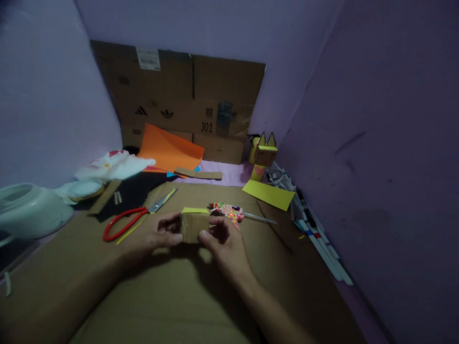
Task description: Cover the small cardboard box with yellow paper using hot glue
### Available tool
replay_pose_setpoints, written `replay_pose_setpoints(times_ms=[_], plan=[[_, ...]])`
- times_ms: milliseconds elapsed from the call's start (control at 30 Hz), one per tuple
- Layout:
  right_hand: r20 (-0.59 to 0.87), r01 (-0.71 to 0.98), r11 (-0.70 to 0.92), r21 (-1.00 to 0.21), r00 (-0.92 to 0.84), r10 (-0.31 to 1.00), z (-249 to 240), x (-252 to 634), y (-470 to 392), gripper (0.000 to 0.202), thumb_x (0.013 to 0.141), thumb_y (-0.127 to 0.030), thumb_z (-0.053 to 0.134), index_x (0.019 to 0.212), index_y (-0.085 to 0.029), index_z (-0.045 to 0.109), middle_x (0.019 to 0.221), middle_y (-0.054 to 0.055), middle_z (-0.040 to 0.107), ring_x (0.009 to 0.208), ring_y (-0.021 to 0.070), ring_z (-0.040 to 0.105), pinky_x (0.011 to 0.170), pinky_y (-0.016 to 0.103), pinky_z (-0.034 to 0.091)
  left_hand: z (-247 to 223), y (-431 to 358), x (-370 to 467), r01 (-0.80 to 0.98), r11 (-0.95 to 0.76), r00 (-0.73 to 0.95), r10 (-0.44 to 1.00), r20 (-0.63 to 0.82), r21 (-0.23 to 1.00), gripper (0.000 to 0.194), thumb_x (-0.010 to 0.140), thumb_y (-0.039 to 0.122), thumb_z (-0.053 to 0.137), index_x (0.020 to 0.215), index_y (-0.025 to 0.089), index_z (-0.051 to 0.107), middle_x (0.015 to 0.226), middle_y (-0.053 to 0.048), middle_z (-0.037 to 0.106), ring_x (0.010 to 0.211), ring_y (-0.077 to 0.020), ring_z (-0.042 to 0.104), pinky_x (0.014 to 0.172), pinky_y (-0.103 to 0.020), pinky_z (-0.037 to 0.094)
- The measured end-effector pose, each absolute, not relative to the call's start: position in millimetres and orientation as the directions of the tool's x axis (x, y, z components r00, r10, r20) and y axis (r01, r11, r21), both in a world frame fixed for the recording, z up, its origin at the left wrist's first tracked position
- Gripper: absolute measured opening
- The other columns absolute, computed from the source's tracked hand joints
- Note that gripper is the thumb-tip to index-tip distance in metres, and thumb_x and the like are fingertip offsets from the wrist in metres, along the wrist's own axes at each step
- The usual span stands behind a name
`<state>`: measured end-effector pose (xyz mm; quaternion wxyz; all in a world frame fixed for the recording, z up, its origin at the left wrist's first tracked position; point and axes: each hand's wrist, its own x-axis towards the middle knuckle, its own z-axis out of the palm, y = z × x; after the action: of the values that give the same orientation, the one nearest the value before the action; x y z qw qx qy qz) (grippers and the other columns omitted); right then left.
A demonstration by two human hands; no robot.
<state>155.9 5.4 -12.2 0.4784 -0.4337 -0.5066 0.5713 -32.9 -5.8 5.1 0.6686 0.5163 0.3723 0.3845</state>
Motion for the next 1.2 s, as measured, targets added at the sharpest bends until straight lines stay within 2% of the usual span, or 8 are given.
replay_pose_setpoints(times_ms=[167, 300, 467, 667, 767, 933, 1200], plan=[[0.017, -0.109, -0.006, -0.994, -0.204, 0.979, -14.6, 156.7, 6.3, 0.031, 0.061, -0.036, 0.073, 0.082, -0.018, 0.058, 0.079, 0.004, 0.063, 0.073, 0.0188, 0.058, 0.067, 0.031, 0.048, 3.3, -5.6, -31.3, -0.157, 0.200, 0.347, 0.928, -0.136, 0.967, 0.059, 0.065, 0.022, 0.072, 0.121, 0.016, 0.051, 0.119, -0.012, 0.060, 0.112, -0.0295, 0.052, 0.093, -0.040, 0.041], [0.069, -0.132, 0.041, -0.990, -0.217, 0.974, -14.8, 156.5, 6.0, 0.033, 0.061, -0.030, 0.073, 0.090, -0.019, 0.062, 0.089, 0.006, 0.065, 0.082, 0.0213, 0.061, 0.074, 0.037, 0.051, 5.2, -5.2, -31.5, -0.189, 0.195, 0.360, 0.925, -0.117, 0.962, 0.057, 0.067, 0.022, 0.070, 0.121, 0.016, 0.052, 0.119, -0.012, 0.059, 0.113, -0.0291, 0.051, 0.091, -0.038, 0.042], [0.277, -0.106, 0.260, -0.960, -0.211, 0.937, -15.1, 156.3, 3.6, 0.019, 0.066, -0.021, 0.070, 0.084, -0.021, 0.068, 0.105, 0.009, 0.061, 0.104, 0.0253, 0.056, 0.081, 0.040, 0.052, 5.1, -6.3, -34.0, -0.207, 0.213, 0.347, 0.928, -0.132, 0.955, 0.051, 0.068, 0.021, 0.068, 0.117, 0.014, 0.056, 0.111, -0.012, 0.062, 0.102, -0.0272, 0.056, 0.074, -0.029, 0.047], [0.336, -0.055, 0.332, -0.942, -0.232, 0.913, -15.6, 157.4, -2.6, 0.018, 0.070, -0.015, 0.065, 0.087, -0.021, 0.067, 0.110, 0.009, 0.054, 0.104, 0.0247, 0.056, 0.080, 0.042, 0.054, 0.6, -4.8, -34.6, -0.240, 0.276, 0.372, 0.912, -0.175, 0.931, 0.044, 0.071, 0.014, 0.064, 0.114, 0.015, 0.058, 0.115, -0.011, 0.060, 0.099, -0.0241, 0.057, 0.074, -0.027, 0.046], [0.343, -0.044, 0.342, -0.939, -0.242, 0.908, -16.2, 158.0, -2.9, 0.018, 0.071, -0.014, 0.064, 0.087, -0.021, 0.067, 0.110, 0.009, 0.053, 0.103, 0.0241, 0.056, 0.080, 0.041, 0.055, 1.2, -4.0, -32.9, -0.250, 0.268, 0.390, 0.907, -0.156, 0.930, 0.045, 0.071, 0.016, 0.065, 0.115, 0.015, 0.057, 0.117, -0.012, 0.059, 0.102, -0.0253, 0.055, 0.075, -0.028, 0.046], [0.334, -0.027, 0.338, -0.941, -0.243, 0.911, -17.2, 157.6, -0.1, 0.017, 0.071, -0.014, 0.064, 0.087, -0.020, 0.065, 0.109, 0.009, 0.055, 0.105, 0.0236, 0.055, 0.080, 0.039, 0.054, 5.2, -5.2, -30.7, -0.230, 0.247, 0.331, 0.929, -0.163, 0.941, 0.053, 0.062, 0.018, 0.071, 0.113, 0.013, 0.057, 0.112, -0.013, 0.062, 0.104, -0.0282, 0.055, 0.079, -0.032, 0.047], [0.189, -0.099, 0.172, -0.980, -0.201, 0.961, -12.3, 155.1, -0.6, 0.015, 0.069, -0.020, 0.063, 0.084, -0.020, 0.061, 0.099, 0.007, 0.061, 0.098, 0.0221, 0.057, 0.084, 0.037, 0.050, 1.3, -3.7, -33.7, -0.187, 0.200, 0.227, 0.961, -0.155, 0.962, 0.058, 0.065, 0.026, 0.073, 0.117, 0.014, 0.051, 0.117, -0.015, 0.059, 0.106, -0.0294, 0.056, 0.074, -0.031, 0.049]])
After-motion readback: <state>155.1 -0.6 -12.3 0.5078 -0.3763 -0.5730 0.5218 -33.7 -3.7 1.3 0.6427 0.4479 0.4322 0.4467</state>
